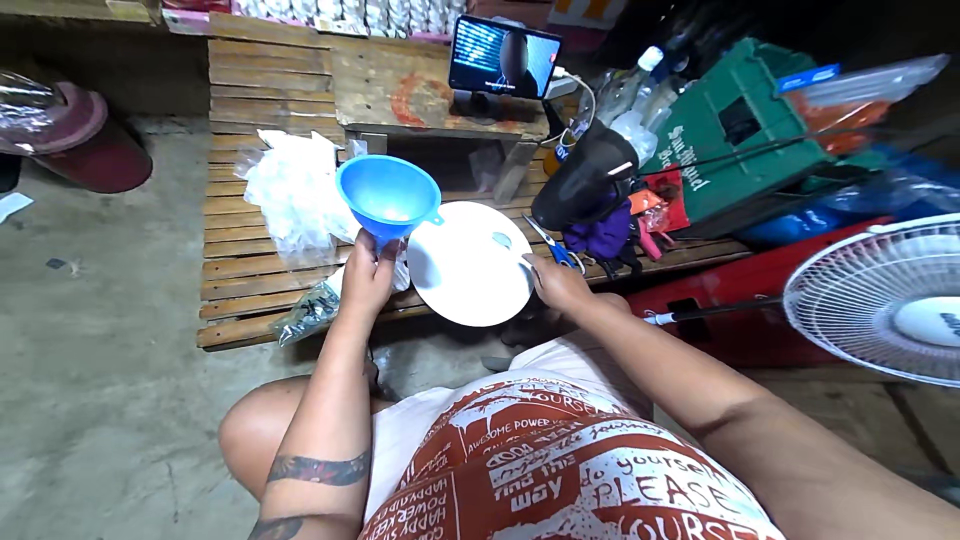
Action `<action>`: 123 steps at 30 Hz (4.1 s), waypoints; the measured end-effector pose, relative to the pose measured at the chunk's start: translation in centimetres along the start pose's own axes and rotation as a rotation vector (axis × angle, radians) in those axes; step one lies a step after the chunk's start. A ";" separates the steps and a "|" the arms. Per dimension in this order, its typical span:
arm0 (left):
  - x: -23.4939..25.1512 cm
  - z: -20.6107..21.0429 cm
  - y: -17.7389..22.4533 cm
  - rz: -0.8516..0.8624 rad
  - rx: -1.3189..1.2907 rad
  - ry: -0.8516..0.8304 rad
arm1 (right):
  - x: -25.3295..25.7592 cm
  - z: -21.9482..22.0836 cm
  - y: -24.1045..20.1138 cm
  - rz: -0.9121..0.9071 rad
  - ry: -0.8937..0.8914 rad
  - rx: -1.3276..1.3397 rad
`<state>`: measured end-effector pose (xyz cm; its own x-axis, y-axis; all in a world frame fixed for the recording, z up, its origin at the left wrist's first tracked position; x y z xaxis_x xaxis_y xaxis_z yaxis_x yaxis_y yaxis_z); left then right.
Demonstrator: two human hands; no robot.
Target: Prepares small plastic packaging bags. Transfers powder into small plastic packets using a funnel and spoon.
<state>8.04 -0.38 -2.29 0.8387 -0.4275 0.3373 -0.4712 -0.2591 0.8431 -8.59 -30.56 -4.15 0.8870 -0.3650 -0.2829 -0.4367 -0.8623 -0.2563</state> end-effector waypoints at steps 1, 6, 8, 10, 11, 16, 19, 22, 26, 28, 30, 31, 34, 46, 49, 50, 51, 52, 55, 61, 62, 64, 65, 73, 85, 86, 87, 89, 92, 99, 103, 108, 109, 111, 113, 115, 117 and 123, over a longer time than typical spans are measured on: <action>0.0 -0.1 0.0 0.001 0.000 0.004 | -0.5 0.3 -0.2 -0.013 -0.016 0.004; 0.0 -0.3 -0.4 0.000 -0.003 0.002 | -4.8 2.3 -2.1 -0.269 -0.147 0.008; 0.0 -0.2 -0.4 0.002 -0.002 0.000 | -4.9 2.0 -2.3 -0.324 -0.106 0.031; 0.0 0.0 -0.3 0.003 -0.005 -0.003 | -3.4 1.1 -1.9 -0.230 -0.065 0.046; 0.0 0.1 -0.2 0.006 -0.002 -0.003 | -2.3 0.7 -1.4 -0.186 -0.020 0.045; -0.1 0.1 -0.1 -0.031 0.008 -0.017 | -0.2 0.9 -0.2 -0.097 0.036 0.006; -0.1 0.0 -0.6 -0.020 -0.002 -0.010 | -2.8 2.1 -1.6 -0.182 -0.104 0.009; -0.1 -0.1 -0.6 -0.007 -0.009 -0.001 | -3.7 1.9 -2.2 -0.329 -0.105 0.074; -0.1 0.1 -0.1 -0.015 0.003 -0.011 | 0.0 -0.2 -0.9 -0.169 0.036 0.084; -0.1 0.1 -0.1 -0.002 0.007 -0.006 | 1.9 -0.9 -0.5 -0.077 0.061 0.034; -0.1 0.1 -0.2 -0.009 0.009 -0.007 | 2.8 -0.9 -0.3 -0.022 0.033 -0.012; -0.1 0.1 -0.3 -0.018 0.008 -0.008 | 2.8 -0.7 -0.2 -0.016 0.017 -0.031; -0.1 0.0 -0.6 -0.004 -0.008 -0.004 | 1.7 0.0 -0.1 -0.046 -0.007 -0.013; -0.1 0.3 -0.5 -0.008 -0.011 -0.016 | 2.2 -1.5 -0.2 -0.037 -0.009 -0.003; -0.1 0.1 -0.7 -0.021 -0.014 -0.014 | 1.7 -2.9 -0.4 -0.054 -0.032 0.048; -0.2 0.1 -0.7 -0.025 -0.014 -0.016 | 1.7 -3.3 -0.4 -0.054 -0.014 0.068; -0.1 0.2 -0.7 -0.029 -0.015 -0.021 | 1.8 -3.5 -0.3 -0.040 0.010 0.073; -0.1 0.3 -0.6 -0.027 -0.014 -0.025 | 2.0 -3.6 -0.2 -0.014 0.034 0.062; 0.0 0.4 -0.4 -0.010 -0.003 -0.022 | 2.5 -3.1 -0.2 0.019 0.013 -0.017; 0.0 0.2 -0.7 -0.022 -0.009 -0.022 | 2.8 -4.4 -1.2 -0.037 -0.058 0.001; 0.0 0.3 -0.7 -0.021 -0.011 -0.026 | 3.1 -4.4 -1.1 -0.024 -0.041 0.017; 0.0 0.3 -0.5 -0.020 -0.009 -0.030 | 3.5 -3.7 -0.6 0.017 -0.030 0.035; 0.0 0.3 -0.5 -0.022 -0.008 -0.031 | 3.4 -3.2 -0.4 0.029 -0.046 0.046; 0.0 0.3 -0.6 -0.018 -0.020 -0.023 | 1.2 -3.3 0.6 -0.221 -0.152 0.319; 0.0 0.2 -0.9 -0.022 -0.021 -0.020 | -3.2 0.6 -1.9 -0.145 -0.200 0.201; 0.0 0.2 -0.9 -0.024 -0.018 -0.024 | -3.5 0.5 -2.0 -0.168 -0.202 0.222; 0.0 0.2 -0.8 -0.022 -0.014 -0.025 | -3.3 0.4 -1.9 -0.172 -0.187 0.238; 0.0 0.3 -0.6 -0.023 -0.011 -0.030 | -2.2 0.0 -0.9 -0.134 -0.096 0.255; 0.0 0.4 -0.3 -0.019 -0.001 -0.030 | -0.5 -0.1 0.7 0.001 0.010 0.206; -0.1 0.1 -0.5 -0.022 -0.001 -0.023 | -5.2 3.2 -1.0 -0.108 -0.157 0.176; -0.1 0.3 -0.4 -0.052 0.007 -0.043 | -4.2 2.3 -0.7 -0.111 -0.060 0.245; -0.1 0.4 -0.4 -0.046 0.005 -0.047 | -1.8 1.8 1.9 0.056 0.047 0.189; -0.1 0.3 -0.4 -0.042 -0.002 -0.042 | -2.4 2.1 1.6 0.052 0.017 0.195; -0.1 0.2 -0.5 -0.039 0.000 -0.035 | -4.2 3.0 0.3 0.003 -0.083 0.220; -0.1 0.1 -0.6 -0.039 0.009 -0.032 | -5.9 3.7 -1.0 -0.095 -0.174 0.240; -0.1 0.2 -0.7 -0.050 0.014 -0.036 | -6.4 3.6 -1.7 -0.165 -0.158 0.274; -0.1 0.3 -0.6 -0.045 0.017 -0.038 | -5.7 2.9 -1.3 -0.131 -0.084 0.317; -0.1 0.2 -0.3 -0.042 0.025 -0.038 | -4.6 2.7 1.6 0.091 0.019 0.295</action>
<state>8.04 -0.40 -2.71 0.8473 -0.4479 0.2855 -0.4427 -0.2985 0.8455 -13.76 -29.34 -5.77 0.8435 -0.4453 -0.3004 -0.5370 -0.6876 -0.4888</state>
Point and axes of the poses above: each hand's wrist, its own x-axis towards the middle knuckle, its own z-axis out of the palm, y = z × x, the point moved 5 cm from there along x, towards the middle knuckle, and after that the axes turned 10 degrees about x, right-handed, at the moved point
